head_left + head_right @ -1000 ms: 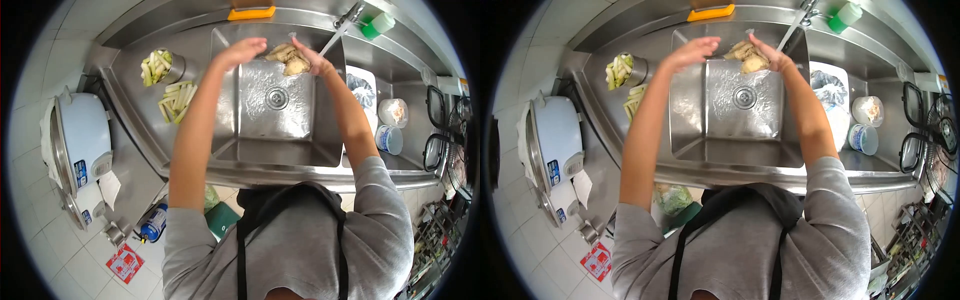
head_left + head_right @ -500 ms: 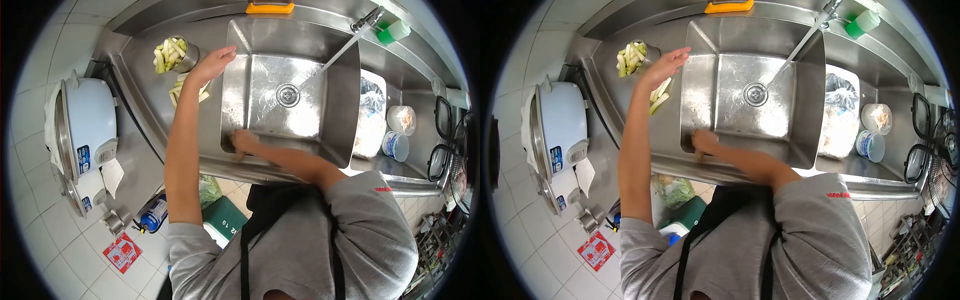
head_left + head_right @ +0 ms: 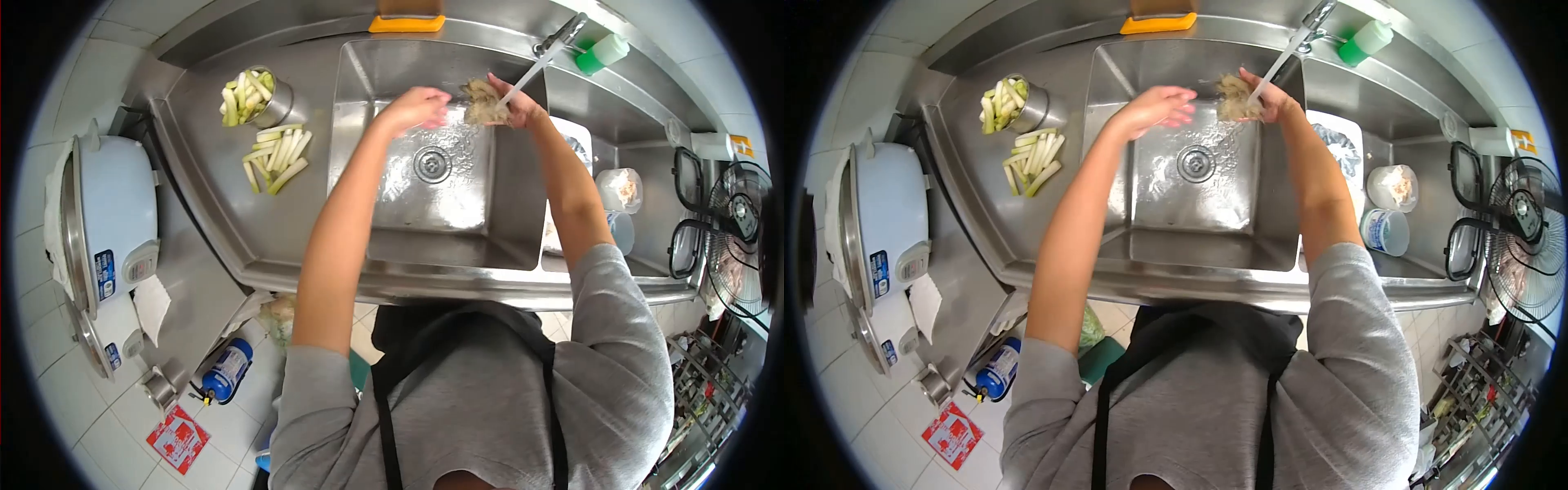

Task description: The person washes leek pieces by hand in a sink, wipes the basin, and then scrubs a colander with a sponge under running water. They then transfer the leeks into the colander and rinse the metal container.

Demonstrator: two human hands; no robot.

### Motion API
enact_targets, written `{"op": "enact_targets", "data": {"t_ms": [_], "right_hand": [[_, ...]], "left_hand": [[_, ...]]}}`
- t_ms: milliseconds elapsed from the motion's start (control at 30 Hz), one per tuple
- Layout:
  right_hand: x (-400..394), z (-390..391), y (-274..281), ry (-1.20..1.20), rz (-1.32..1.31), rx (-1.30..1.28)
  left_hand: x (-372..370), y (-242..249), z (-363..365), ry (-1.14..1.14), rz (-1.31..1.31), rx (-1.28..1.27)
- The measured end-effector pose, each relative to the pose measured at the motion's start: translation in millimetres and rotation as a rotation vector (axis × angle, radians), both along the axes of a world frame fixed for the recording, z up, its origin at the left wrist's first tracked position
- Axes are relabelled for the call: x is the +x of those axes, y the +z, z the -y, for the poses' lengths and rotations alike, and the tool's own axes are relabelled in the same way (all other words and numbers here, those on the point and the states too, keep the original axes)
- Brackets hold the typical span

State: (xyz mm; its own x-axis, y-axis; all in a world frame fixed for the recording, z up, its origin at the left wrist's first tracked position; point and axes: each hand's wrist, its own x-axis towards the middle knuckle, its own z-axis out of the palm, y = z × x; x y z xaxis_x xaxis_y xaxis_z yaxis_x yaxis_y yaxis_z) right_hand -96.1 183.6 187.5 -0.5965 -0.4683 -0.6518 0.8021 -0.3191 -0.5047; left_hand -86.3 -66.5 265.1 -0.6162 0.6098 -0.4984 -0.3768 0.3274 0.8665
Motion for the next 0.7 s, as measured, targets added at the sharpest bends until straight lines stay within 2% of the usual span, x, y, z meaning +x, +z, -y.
{"op": "enact_targets", "data": {"t_ms": [67,133,167,200,233,267,300,333,400,433,467,500,533,567,600,633,667,700], "right_hand": [[7.3,8.0,15.2,-0.031,-0.058,-0.048],[14.0,18.2,17.8,-0.205,-0.319,0.266],[15.3,27.8,3.9,-0.318,-0.282,0.242],[15.0,30.8,-30.0,-0.207,-0.359,0.174],[23.0,38.9,-76.1,-0.055,-0.382,0.433],[59.5,85.4,16.6,0.314,-0.271,0.88],[81.8,105.1,-45.6,0.273,-0.521,0.585],[123.1,136.1,-5.9,0.224,-0.7,0.72],[169.1,179.8,3.3,0.244,-0.727,0.569],[185.3,185.2,-64.0,0.6,-0.896,0.711],[206.0,187.7,-129.0,0.966,-1.046,0.841],[202.2,171.6,-111.1,0.885,-0.859,0.916],[186.6,143.5,-95.4,0.803,-0.68,0.99],[156.2,115.0,-121.9,1.399,-1.16,1.024],[146.1,88.4,-215.2,1.143,-1.224,1.352],[121.6,68.9,-157.7,0.61,-0.723,0.954],[95.9,50.3,-91.5,-0.049,-0.346,0.542],[66.8,34.6,-72.8,0.01,-0.193,0.494]], "left_hand": [[-8.2,-1.0,-41.1,0.105,-0.03,0.165],[-16.6,-3.4,-80.8,0.277,-0.041,0.318],[-19.3,-1.3,-96.6,0.281,-0.012,0.311],[-22.2,1.1,-111.1,0.281,0.017,0.305],[-24.5,-1.2,-123.9,0.219,0.023,0.309],[-25.6,-5.9,-135.1,0.154,0.028,0.312],[-24.4,-8.0,-144.1,0.125,0.032,0.269],[-23.1,-7.9,-149.2,0.077,0.012,0.224],[-23.5,-10.5,-154.4,0.013,0.035,0.197],[-24.4,-9.2,-151.4,0.007,0.037,0.187],[-23.4,-6.7,-146.1,-0.095,-0.032,0.154],[-25.3,-3.0,-141.5,-0.199,-0.107,0.123],[-31.5,4.7,-138.1,-0.203,-0.113,0.123],[-34.4,10.0,-133.5,-0.197,-0.066,0.107],[-31.9,8.6,-129.1,-0.192,-0.006,0.088],[-35.7,2.3,-127.8,-0.188,0.031,0.088],[-41.5,2.0,-128.9,-0.18,0.027,0.092],[-42.5,0.0,-129.1,-0.17,0.059,0.103]]}}
